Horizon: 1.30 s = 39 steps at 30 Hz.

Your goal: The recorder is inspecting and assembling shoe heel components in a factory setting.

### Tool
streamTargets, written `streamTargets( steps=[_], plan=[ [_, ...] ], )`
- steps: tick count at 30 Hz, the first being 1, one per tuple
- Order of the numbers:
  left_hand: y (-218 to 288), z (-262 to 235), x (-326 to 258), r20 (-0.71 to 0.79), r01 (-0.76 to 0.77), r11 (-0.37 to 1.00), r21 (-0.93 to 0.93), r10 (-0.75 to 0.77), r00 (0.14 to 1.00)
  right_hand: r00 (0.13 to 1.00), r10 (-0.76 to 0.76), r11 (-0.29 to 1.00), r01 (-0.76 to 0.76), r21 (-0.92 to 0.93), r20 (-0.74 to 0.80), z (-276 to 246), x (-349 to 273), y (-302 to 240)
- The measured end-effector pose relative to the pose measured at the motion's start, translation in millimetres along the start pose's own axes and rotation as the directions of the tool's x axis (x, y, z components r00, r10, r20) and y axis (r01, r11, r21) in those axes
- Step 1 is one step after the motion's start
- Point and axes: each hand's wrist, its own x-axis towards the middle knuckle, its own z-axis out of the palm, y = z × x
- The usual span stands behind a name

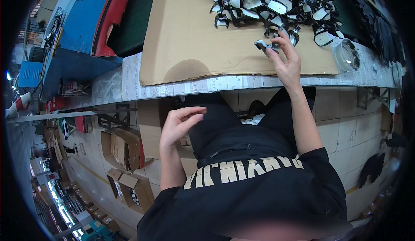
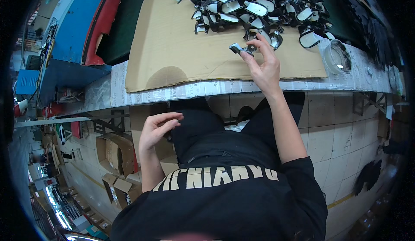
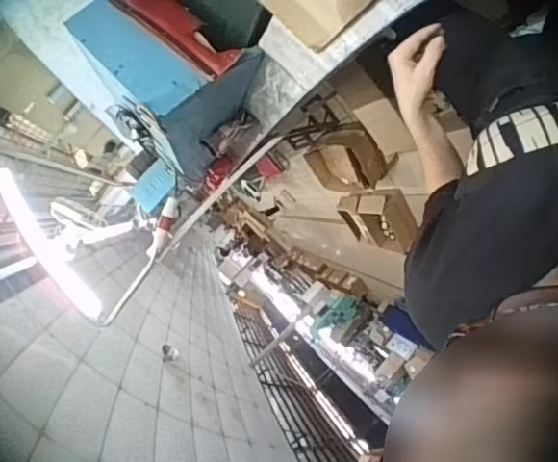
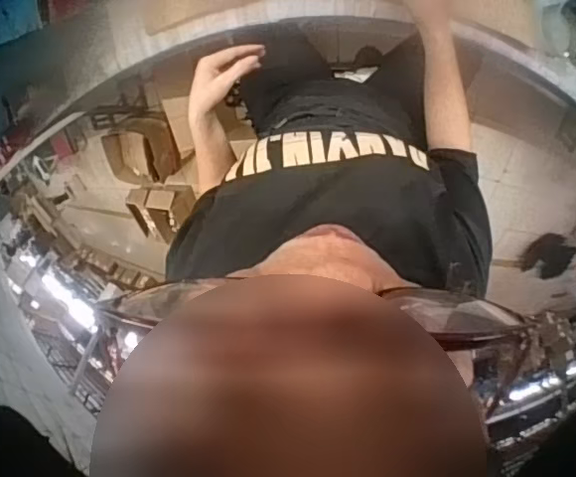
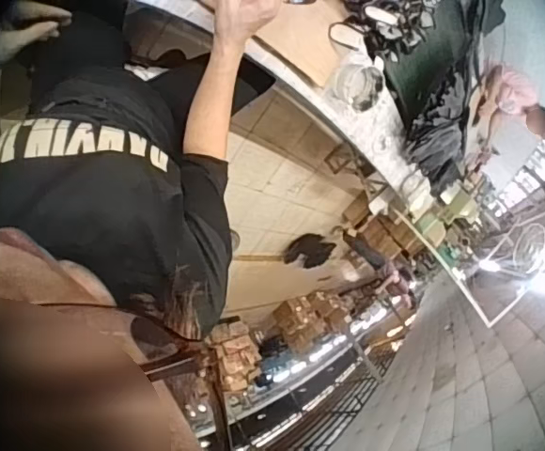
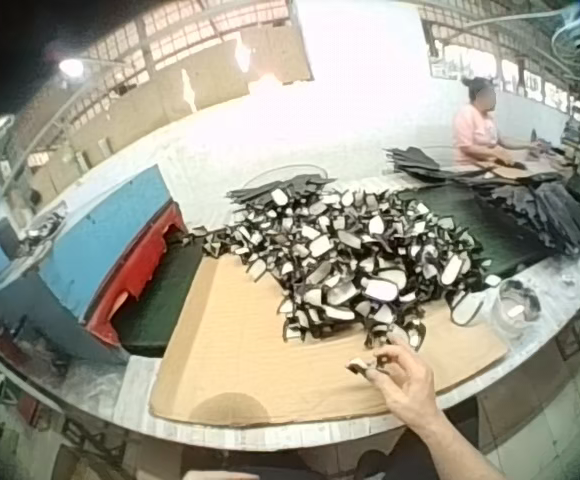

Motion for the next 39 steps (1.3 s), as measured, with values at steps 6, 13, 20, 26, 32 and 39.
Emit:
streamTargets(
  steps=[6,13,20,26,32,39],
  plan=[
    [11.8,51.6,37.4,0.117,-0.053,0.969,-0.24,0.083,0.99,0.99,0.119,0.897,-0.138,0.419,0.071,-24.5,-10.9,-48.3],
    [37.3,107.2,71.2,0.026,-0.057,0.491,-0.869,0.162,0.986,0.802,0.175,-0.114,-0.56,0.821,0.571,-30.1,-51.3,-105.7],
    [11.4,94.9,63.7,-0.055,-0.13,0.581,-0.804,0.146,0.988,0.898,0.237,0.593,-0.436,0.677,0.37,-23.4,-60.9,-100.5],
    [17.4,86.5,51.4,-0.138,-0.237,0.683,-0.691,0.197,0.971,0.967,-0.214,0.977,0.21,0.04,0.14,-12.2,-57.1,-114.8],
    [20.2,79.9,48.3,-0.183,-0.324,0.774,-0.545,0.267,0.946,0.959,-0.183,0.982,0.167,0.089,0.216,-9.1,-62.3,-112.4],
    [12.7,68.2,48.4,-0.197,-0.316,0.81,-0.494,0.249,0.948,0.942,-0.083,0.978,0.013,0.21,0.326,-26.0,-65.0,-126.9]
  ],
)
